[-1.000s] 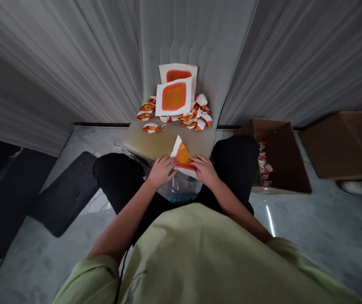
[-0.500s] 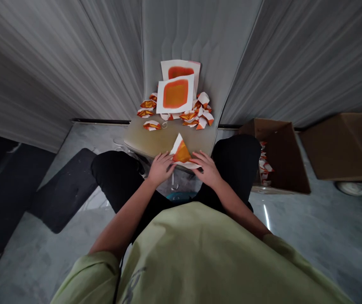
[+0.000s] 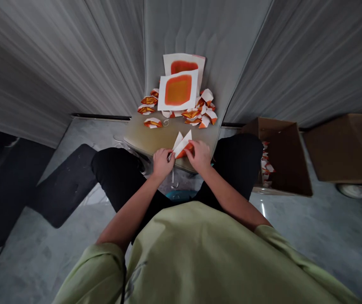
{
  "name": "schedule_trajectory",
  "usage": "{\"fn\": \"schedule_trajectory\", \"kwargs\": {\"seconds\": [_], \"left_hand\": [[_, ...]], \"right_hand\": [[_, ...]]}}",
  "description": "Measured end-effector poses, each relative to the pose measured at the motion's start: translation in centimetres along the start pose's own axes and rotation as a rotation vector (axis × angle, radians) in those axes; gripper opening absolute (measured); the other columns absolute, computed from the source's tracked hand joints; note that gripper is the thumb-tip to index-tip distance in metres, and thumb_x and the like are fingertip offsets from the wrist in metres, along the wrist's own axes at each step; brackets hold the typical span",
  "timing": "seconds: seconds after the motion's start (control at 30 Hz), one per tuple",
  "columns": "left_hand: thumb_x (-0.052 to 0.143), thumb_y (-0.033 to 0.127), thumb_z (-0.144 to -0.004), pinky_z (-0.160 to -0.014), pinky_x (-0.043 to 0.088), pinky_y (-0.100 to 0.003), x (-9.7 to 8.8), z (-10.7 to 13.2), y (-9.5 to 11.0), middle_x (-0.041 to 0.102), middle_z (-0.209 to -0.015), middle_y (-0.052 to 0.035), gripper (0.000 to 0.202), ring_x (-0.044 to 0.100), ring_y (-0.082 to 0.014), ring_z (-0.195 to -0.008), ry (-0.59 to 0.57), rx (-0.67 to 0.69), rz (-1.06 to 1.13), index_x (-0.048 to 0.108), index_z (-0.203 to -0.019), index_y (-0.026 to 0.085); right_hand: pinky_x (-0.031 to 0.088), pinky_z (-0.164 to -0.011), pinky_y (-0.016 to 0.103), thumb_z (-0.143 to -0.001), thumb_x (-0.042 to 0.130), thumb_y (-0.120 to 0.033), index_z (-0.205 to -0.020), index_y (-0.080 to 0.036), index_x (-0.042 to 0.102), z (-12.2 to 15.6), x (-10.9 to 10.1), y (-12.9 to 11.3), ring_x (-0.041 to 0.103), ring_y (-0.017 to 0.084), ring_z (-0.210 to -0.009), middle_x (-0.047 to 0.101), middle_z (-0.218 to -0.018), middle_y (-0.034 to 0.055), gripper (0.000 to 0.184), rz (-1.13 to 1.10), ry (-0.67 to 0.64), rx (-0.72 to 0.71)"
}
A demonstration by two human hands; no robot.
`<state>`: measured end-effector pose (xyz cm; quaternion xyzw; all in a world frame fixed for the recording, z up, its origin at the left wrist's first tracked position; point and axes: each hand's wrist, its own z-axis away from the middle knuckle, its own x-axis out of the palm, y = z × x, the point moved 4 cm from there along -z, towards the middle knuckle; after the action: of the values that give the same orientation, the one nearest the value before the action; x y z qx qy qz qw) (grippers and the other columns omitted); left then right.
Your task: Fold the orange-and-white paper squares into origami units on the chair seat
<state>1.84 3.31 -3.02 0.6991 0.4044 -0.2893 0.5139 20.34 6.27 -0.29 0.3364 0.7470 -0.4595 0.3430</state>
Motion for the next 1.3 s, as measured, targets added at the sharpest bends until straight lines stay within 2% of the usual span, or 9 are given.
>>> {"fn": "schedule_trajectory", "kwargs": {"seconds": [0.1,0.2,0.37,0.47,0.77,0.9,1.1,1.2,1.3], "left_hand": [[0.055,0.032,-0.098,-0.093,0.050,-0.043,-0.2,0.1,0.2,0.073,-0.107,-0.0113,0.024,0.066,-0.0275,-0.105,0.019,-0.014,-0.027,0.071,-0.111,0.018],[0.055,0.030,-0.098,-0.102,0.047,-0.047,-0.7,0.4,0.7,0.070,-0.124,-0.0148,0.031,0.063,-0.0303,-0.118,0.015,0.028,-0.060,0.068,-0.123,0.018],[0.053,0.024,-0.097,-0.116,0.040,-0.047,-0.8,1.4,2.3,0.066,-0.143,-0.0089,0.036,0.055,-0.0274,-0.137,-0.102,0.210,-0.089,0.068,-0.130,0.024],[0.047,0.023,-0.099,-0.123,0.034,-0.050,-0.3,1.9,2.9,0.059,-0.152,-0.0095,0.045,0.050,-0.0275,-0.145,-0.145,0.239,-0.118,0.061,-0.142,0.022],[0.044,0.047,-0.103,-0.128,0.023,-0.060,1.2,3.6,3.9,0.034,-0.167,-0.0197,0.070,0.029,-0.0359,-0.158,-0.225,0.198,-0.206,0.036,-0.159,0.007],[0.044,0.050,-0.102,-0.129,0.022,-0.060,1.7,3.7,4.3,0.028,-0.168,-0.0223,0.074,0.026,-0.0369,-0.159,-0.271,0.174,-0.221,0.034,-0.159,0.004],[0.046,0.048,-0.102,-0.129,0.022,-0.059,2.0,2.9,3.7,0.027,-0.169,-0.0223,0.076,0.025,-0.0371,-0.159,-0.317,0.144,-0.227,0.030,-0.161,0.003],[0.046,0.046,-0.101,-0.129,0.021,-0.059,2.1,2.5,3.2,0.027,-0.169,-0.0213,0.075,0.023,-0.0364,-0.159,-0.329,0.149,-0.217,0.029,-0.161,0.004],[0.046,0.039,-0.099,-0.129,0.020,-0.061,2.1,2.0,2.5,0.027,-0.169,-0.0210,0.072,0.023,-0.0357,-0.159,-0.329,0.139,-0.206,0.031,-0.160,0.004]], "right_hand": [[0.044,-0.103,0.047,-0.100,0.056,-0.041,-0.125,-0.021,0.071,0.6,0.6,-0.9,0.059,0.032,-0.122,0.069,-0.135,0.0133,0.035,0.029,-0.102,-0.080],[0.040,-0.110,0.049,-0.104,0.049,-0.037,-0.129,-0.021,0.071,0.6,1.3,-1.2,0.052,0.033,-0.136,0.067,-0.141,0.0108,0.037,0.059,-0.179,-0.135],[0.033,-0.119,0.054,-0.107,0.040,-0.034,-0.139,-0.023,0.065,0.4,2.1,-0.8,0.041,0.032,-0.149,0.059,-0.153,0.0049,0.042,0.094,-0.259,-0.196],[0.031,-0.122,0.058,-0.107,0.039,-0.033,-0.143,-0.025,0.062,0.4,2.5,-0.6,0.037,0.033,-0.153,0.054,-0.158,0.0030,0.043,0.109,-0.290,-0.209],[0.015,-0.122,0.079,-0.106,0.038,-0.032,-0.155,-0.028,0.049,-0.1,2.6,-0.8,0.022,0.039,-0.159,0.044,-0.164,0.0004,0.050,0.111,-0.420,-0.196],[0.014,-0.123,0.078,-0.106,0.036,-0.029,-0.156,-0.027,0.047,-0.6,2.5,-1.0,0.022,0.038,-0.159,0.043,-0.165,0.0001,0.051,0.107,-0.438,-0.168],[0.015,-0.123,0.078,-0.106,0.034,-0.029,-0.153,-0.024,0.051,-1.0,2.2,-1.3,0.022,0.038,-0.159,0.040,-0.167,0.0009,0.050,0.114,-0.403,-0.126],[0.012,-0.124,0.076,-0.106,0.034,-0.029,-0.154,-0.023,0.050,-0.3,1.4,-2.1,0.018,0.036,-0.160,0.033,-0.170,0.0024,0.051,0.117,-0.344,-0.123],[0.009,-0.125,0.076,-0.106,0.036,-0.035,-0.158,-0.022,0.043,1.0,1.3,-2.9,0.016,0.036,-0.161,0.033,-0.170,0.0048,0.054,0.115,-0.377,-0.144]]}}
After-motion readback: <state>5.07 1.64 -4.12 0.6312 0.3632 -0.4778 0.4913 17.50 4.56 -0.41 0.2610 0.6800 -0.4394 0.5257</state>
